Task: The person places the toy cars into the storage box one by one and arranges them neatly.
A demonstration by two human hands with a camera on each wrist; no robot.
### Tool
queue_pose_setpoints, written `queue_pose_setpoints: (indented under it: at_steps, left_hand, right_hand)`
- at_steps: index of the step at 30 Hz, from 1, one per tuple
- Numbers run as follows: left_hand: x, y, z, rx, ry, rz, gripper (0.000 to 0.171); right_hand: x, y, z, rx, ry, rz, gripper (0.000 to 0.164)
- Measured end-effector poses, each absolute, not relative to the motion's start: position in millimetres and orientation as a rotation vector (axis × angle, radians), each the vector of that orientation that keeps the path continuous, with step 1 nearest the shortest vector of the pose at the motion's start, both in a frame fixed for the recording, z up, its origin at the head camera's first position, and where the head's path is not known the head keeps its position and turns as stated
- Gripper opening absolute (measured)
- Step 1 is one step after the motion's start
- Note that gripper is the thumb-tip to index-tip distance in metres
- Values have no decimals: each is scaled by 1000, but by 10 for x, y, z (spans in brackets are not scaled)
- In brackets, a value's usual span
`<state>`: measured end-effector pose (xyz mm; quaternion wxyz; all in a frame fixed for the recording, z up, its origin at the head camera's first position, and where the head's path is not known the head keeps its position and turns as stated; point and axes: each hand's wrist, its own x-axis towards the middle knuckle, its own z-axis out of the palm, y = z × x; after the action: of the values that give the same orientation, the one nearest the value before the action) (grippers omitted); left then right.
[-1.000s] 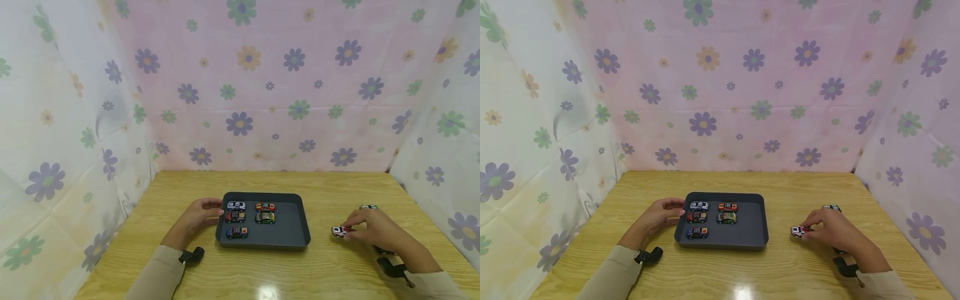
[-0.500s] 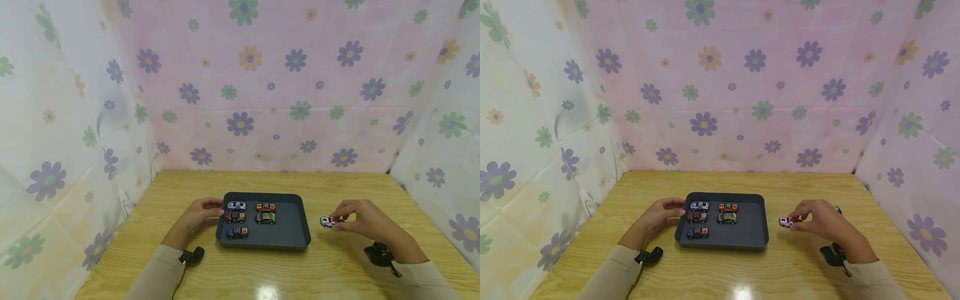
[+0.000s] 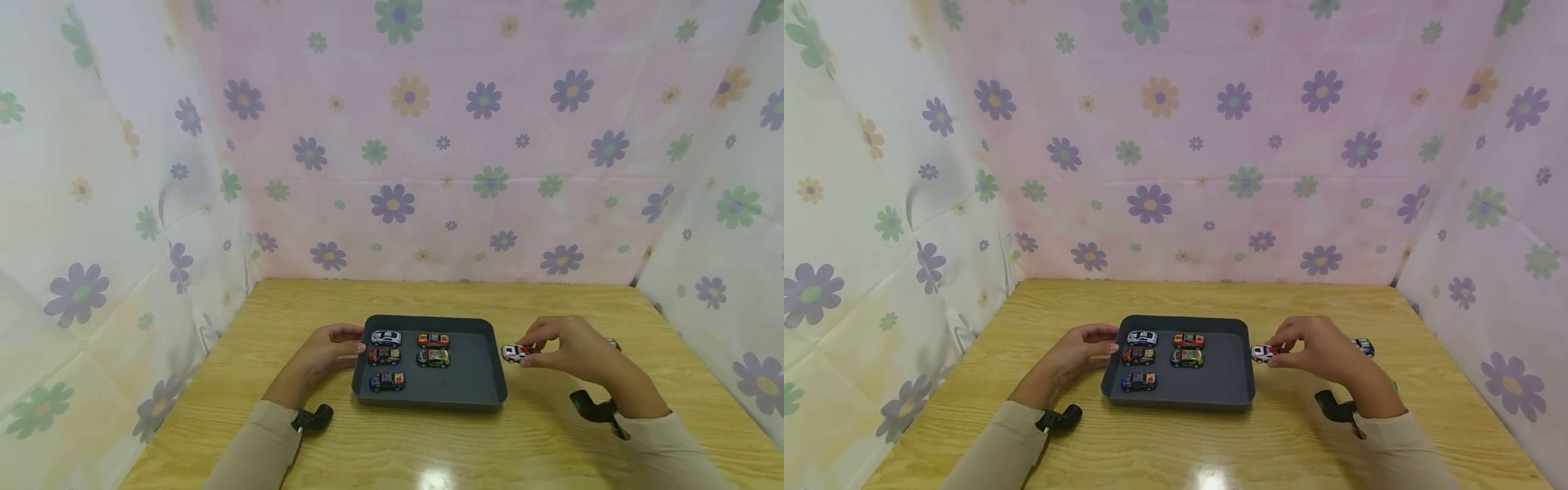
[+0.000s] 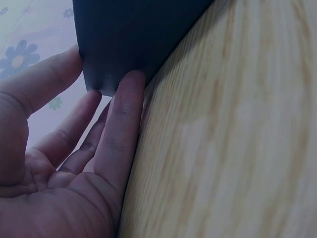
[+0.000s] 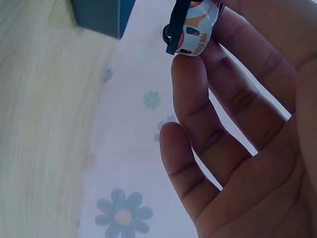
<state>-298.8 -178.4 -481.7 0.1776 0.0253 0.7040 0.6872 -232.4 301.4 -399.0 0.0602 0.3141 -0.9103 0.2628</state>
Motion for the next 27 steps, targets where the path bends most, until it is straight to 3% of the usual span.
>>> queue_pose_setpoints:
  at_steps: [27]
  left_hand:
    - [-2973, -1798, -4818, 103, 2002, 1938, 52]
  right_hand:
    - [-2523, 2424, -3771, 1109, -2827, 859, 23]
